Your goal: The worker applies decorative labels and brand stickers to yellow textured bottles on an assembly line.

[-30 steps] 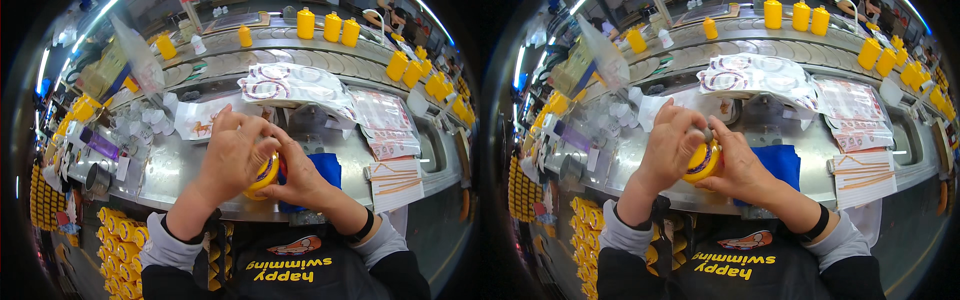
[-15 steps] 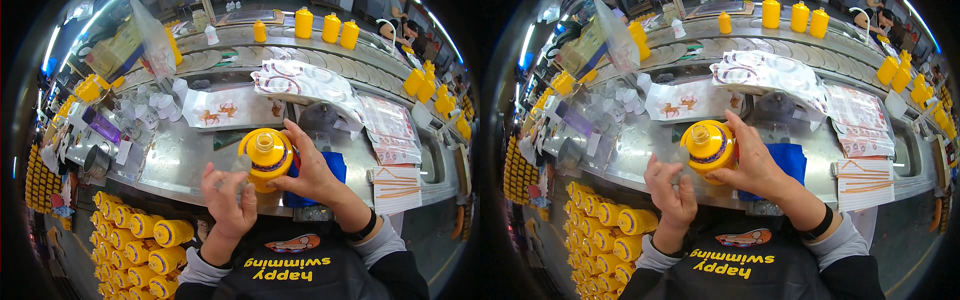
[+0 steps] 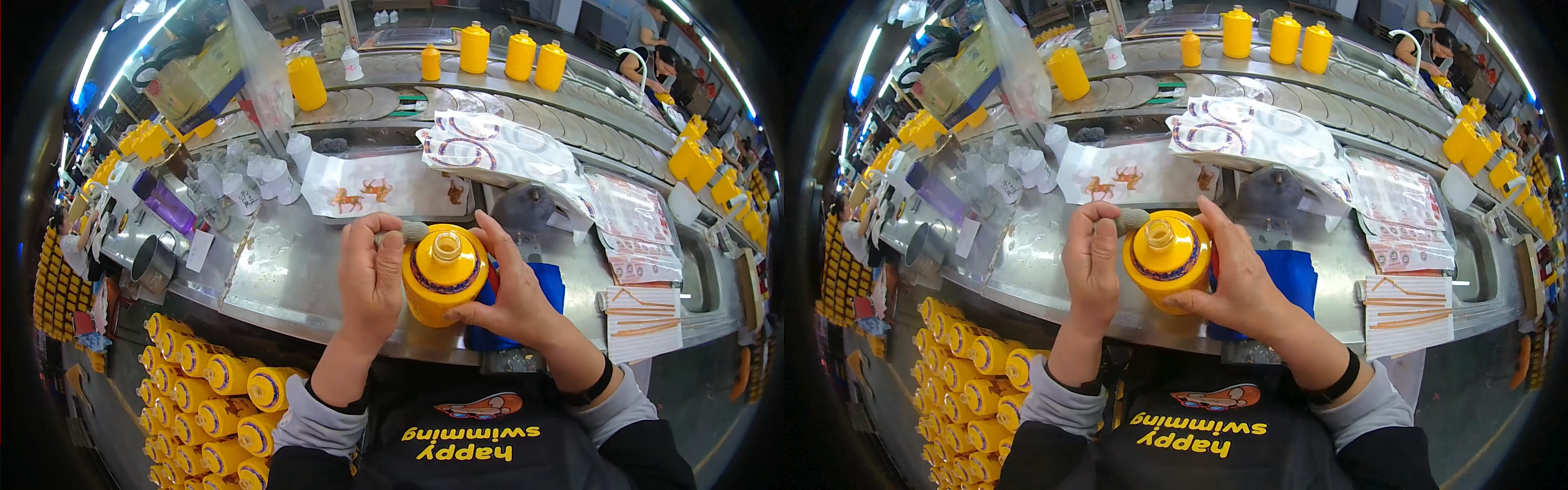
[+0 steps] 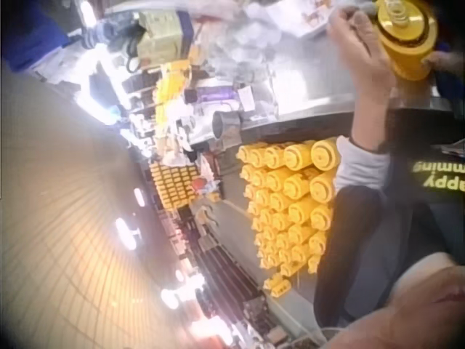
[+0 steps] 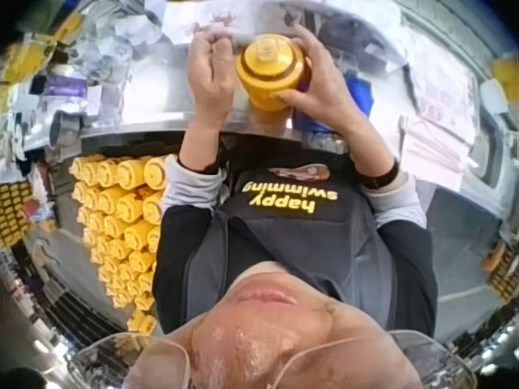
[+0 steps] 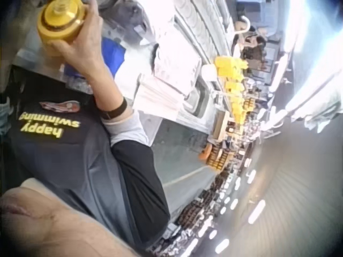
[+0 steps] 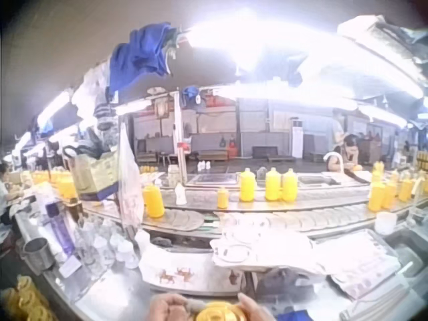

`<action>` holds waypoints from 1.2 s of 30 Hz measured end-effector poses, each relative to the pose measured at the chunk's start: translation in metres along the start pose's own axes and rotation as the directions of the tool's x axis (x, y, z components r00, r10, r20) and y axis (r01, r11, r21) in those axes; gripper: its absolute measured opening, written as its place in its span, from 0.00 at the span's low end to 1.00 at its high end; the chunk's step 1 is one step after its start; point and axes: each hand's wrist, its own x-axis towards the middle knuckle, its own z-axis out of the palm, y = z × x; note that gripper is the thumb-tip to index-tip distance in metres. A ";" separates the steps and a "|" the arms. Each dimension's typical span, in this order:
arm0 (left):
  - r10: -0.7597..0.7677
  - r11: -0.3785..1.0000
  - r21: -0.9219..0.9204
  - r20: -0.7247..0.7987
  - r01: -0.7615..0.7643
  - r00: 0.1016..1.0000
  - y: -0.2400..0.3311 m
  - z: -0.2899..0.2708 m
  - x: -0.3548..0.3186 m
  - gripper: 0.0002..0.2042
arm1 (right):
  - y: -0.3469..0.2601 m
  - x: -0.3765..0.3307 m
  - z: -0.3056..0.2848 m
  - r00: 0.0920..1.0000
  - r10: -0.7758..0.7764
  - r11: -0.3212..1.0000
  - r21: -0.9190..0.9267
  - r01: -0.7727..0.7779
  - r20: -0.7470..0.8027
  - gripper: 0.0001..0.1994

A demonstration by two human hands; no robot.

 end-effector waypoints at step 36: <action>0.221 0.973 0.055 0.051 -0.223 0.974 -0.047 -0.004 -0.059 0.38 | 0.020 -0.009 -0.004 0.978 -0.019 0.980 -0.191 0.059 0.206 0.52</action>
